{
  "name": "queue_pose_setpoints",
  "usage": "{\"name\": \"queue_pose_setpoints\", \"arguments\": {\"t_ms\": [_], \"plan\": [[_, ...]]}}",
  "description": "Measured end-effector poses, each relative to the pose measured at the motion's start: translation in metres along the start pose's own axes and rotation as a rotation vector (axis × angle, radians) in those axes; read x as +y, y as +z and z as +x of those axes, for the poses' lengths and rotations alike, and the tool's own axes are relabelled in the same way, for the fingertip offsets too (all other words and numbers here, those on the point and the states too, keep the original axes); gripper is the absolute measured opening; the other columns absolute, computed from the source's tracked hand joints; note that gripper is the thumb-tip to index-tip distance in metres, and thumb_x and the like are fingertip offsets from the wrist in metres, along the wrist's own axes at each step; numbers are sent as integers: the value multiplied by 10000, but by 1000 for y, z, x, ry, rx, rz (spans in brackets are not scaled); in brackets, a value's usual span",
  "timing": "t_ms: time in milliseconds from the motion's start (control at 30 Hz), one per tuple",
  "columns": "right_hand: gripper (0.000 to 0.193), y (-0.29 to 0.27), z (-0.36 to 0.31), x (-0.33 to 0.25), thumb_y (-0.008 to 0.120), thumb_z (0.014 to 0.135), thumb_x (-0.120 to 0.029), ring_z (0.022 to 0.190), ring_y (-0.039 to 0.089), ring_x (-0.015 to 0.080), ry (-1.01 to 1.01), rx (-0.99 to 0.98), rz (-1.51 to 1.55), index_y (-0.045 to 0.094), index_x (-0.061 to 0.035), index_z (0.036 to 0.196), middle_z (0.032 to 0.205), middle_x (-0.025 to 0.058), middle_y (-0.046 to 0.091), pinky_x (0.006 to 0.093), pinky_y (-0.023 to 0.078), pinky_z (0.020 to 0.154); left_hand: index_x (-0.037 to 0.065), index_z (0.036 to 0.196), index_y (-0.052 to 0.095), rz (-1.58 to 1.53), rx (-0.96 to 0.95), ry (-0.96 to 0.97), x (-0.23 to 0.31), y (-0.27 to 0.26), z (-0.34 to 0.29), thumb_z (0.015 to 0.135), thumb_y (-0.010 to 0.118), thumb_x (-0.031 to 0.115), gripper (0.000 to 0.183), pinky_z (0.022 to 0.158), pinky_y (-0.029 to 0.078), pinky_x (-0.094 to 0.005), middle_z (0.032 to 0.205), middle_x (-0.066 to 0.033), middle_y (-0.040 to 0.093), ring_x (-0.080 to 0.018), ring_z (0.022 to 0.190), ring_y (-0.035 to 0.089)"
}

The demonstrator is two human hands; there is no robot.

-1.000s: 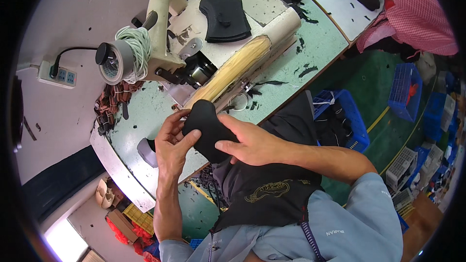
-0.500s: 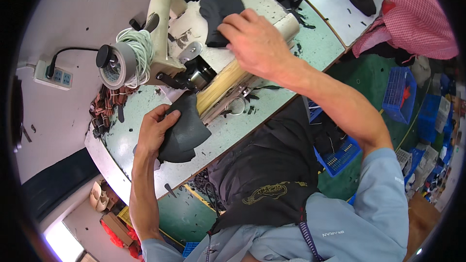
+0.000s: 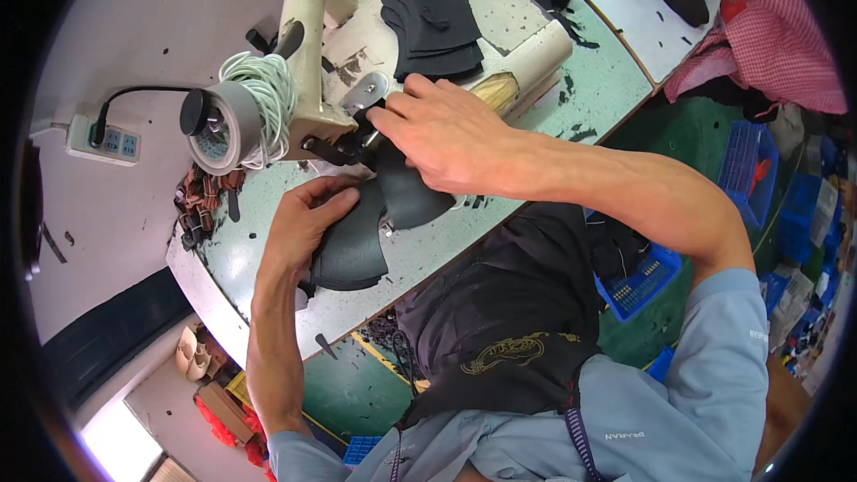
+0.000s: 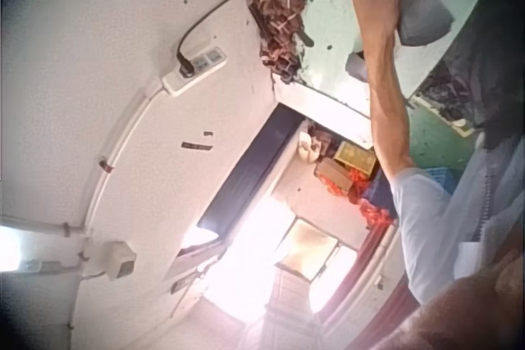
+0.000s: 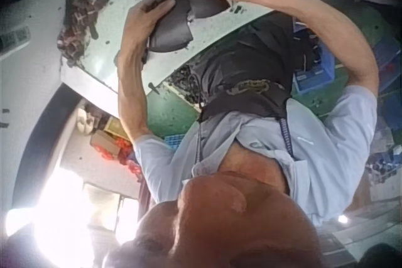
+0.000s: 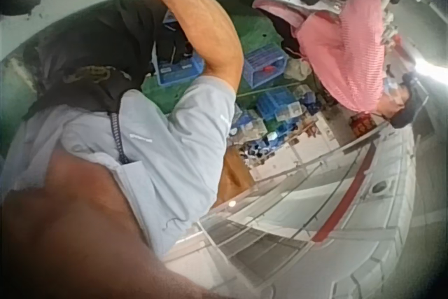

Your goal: The person thins the edges of leather pieces using an industrial skiving machine.

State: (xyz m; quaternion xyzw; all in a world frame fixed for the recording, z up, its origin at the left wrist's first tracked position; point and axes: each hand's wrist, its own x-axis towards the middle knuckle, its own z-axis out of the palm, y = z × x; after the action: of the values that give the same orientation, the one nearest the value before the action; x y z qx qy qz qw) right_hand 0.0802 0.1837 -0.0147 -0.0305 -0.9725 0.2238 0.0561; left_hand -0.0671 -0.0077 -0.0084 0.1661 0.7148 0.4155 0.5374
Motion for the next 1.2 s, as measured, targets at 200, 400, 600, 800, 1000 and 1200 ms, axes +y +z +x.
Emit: {"name": "queue_pose_setpoints", "arguments": {"t_ms": [200,400,600,800,1000,1200], "plan": [[277,-16,-1,6,713,749,-40,979,530,312,144,-177,187,635,-36,1015,972,96,563,405,443,859,-36,1044,683,-44,87,-102,-6,-10,-9,874,710,132,241,616,473,-202,874,-50,681,-56,733,589],[175,-23,5,7,682,748,-52,1110,498,331,60,-260,296,683,-57,923,1098,130,585,401,436,936,-40,1056,677,38,128,-75,-4,-3,-1,872,708,115,243,647,477,-200,866,-37,681,-58,748,591],[161,-7,-3,2,669,753,-6,975,528,347,60,-27,81,651,-41,909,917,117,556,416,442,815,-51,1073,672,-89,54,-74,-5,-5,-7,882,691,115,253,667,483,-197,881,-34,686,-62,764,596],[212,-26,8,9,616,735,9,1056,525,350,54,-242,327,673,-52,930,966,139,577,422,442,874,-55,1070,671,9,158,-96,-12,-6,-4,882,692,115,255,634,485,-201,879,-38,683,-59,741,598],[259,-6,-1,3,642,732,26,1029,499,323,62,-84,88,622,-59,976,967,117,555,406,432,825,-56,1081,670,-100,67,-19,-6,-1,-6,883,689,109,258,634,480,-204,873,-37,680,-57,718,589],[285,-35,8,12,605,675,3,1001,533,349,32,-289,293,621,16,959,963,176,570,387,455,854,-56,1089,667,187,183,-136,-3,-5,-3,880,689,106,265,642,479,-206,875,-39,681,-58,730,589]]}}
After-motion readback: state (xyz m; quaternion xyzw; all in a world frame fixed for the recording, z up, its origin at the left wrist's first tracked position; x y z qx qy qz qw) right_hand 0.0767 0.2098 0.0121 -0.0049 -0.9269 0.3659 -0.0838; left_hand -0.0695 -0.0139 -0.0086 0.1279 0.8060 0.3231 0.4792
